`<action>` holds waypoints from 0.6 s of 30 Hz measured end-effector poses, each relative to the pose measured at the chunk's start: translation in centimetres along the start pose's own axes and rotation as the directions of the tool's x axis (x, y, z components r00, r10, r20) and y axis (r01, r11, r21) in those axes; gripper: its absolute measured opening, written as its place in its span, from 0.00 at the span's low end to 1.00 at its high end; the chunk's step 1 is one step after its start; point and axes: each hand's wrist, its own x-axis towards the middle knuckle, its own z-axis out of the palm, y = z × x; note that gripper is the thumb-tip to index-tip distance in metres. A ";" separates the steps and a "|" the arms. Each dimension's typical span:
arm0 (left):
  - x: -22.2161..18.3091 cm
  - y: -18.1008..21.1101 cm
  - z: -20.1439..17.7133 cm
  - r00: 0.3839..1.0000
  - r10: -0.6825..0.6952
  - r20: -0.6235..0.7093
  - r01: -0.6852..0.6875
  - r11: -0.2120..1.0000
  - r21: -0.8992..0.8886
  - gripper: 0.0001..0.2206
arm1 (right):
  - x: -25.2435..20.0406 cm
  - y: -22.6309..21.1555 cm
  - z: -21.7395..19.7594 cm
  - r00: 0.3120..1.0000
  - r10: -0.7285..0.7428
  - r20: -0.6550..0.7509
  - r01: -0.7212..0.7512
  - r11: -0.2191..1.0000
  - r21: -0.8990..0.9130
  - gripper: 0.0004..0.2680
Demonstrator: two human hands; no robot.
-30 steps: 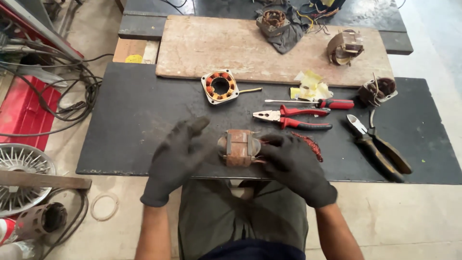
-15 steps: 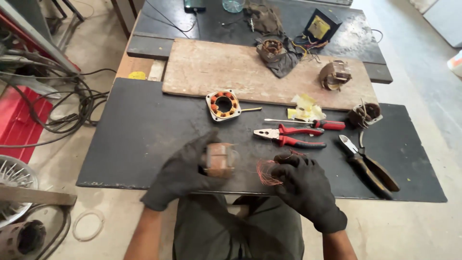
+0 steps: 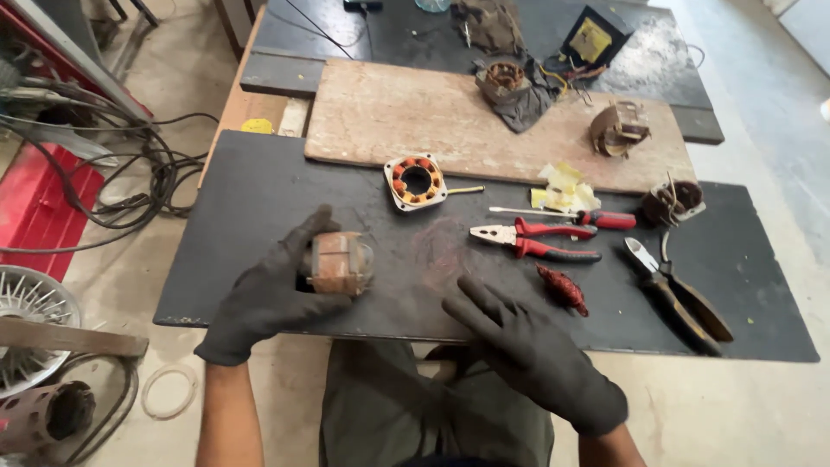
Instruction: Inspecting a motor stator and handling copper wire coils at a repair bench
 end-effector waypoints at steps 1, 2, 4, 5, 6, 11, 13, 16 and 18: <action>-0.1 0.3 0.1 1.000 -0.003 0.010 0.003 1.000 0.003 0.51 | -1.0 -0.1 -0.3 1.000 0.008 0.001 -0.008 1.000 0.007 0.30; -0.3 0.5 0.2 0.999 -0.016 -0.031 0.017 1.000 0.022 0.50 | -2.0 -0.3 -0.6 0.999 0.013 0.029 -0.016 0.994 0.104 0.34; -0.8 0.4 0.7 0.997 -0.031 -0.071 0.034 0.998 0.043 0.49 | -3.8 -0.6 -1.5 0.998 0.014 0.058 -0.025 0.978 0.205 0.39; -0.9 0.0 1.0 0.992 -0.036 -0.117 0.046 0.996 0.081 0.49 | -4.4 -0.5 -2.1 1.000 0.015 0.013 -0.018 0.947 0.319 0.27; -1.0 -0.3 1.3 0.986 -0.039 -0.164 0.059 0.991 0.118 0.49 | -5.1 -0.5 -2.7 0.999 0.021 -0.031 -0.006 0.903 0.429 0.15; -2.8 -0.2 3.8 0.861 0.414 -0.297 -0.237 0.841 0.487 0.43 | -9.4 1.6 -2.0 0.785 0.536 -0.312 -0.471 0.842 0.263 0.10; -2.9 1.7 5.0 0.799 0.516 -0.311 -0.315 0.798 0.514 0.40 | -9.5 2.5 -1.8 0.632 0.646 -0.428 -0.656 0.740 0.149 0.09; -1.8 5.5 7.1 0.863 0.459 -0.212 -0.391 0.871 0.296 0.36 | -9.4 5.3 -0.2 0.527 0.799 -0.290 -0.793 0.585 0.169 0.20; -0.5 8.5 8.8 0.772 0.618 -0.148 -0.568 0.775 0.276 0.33 | -8.6 6.5 1.1 0.625 0.723 -0.293 -0.750 0.661 0.033 0.24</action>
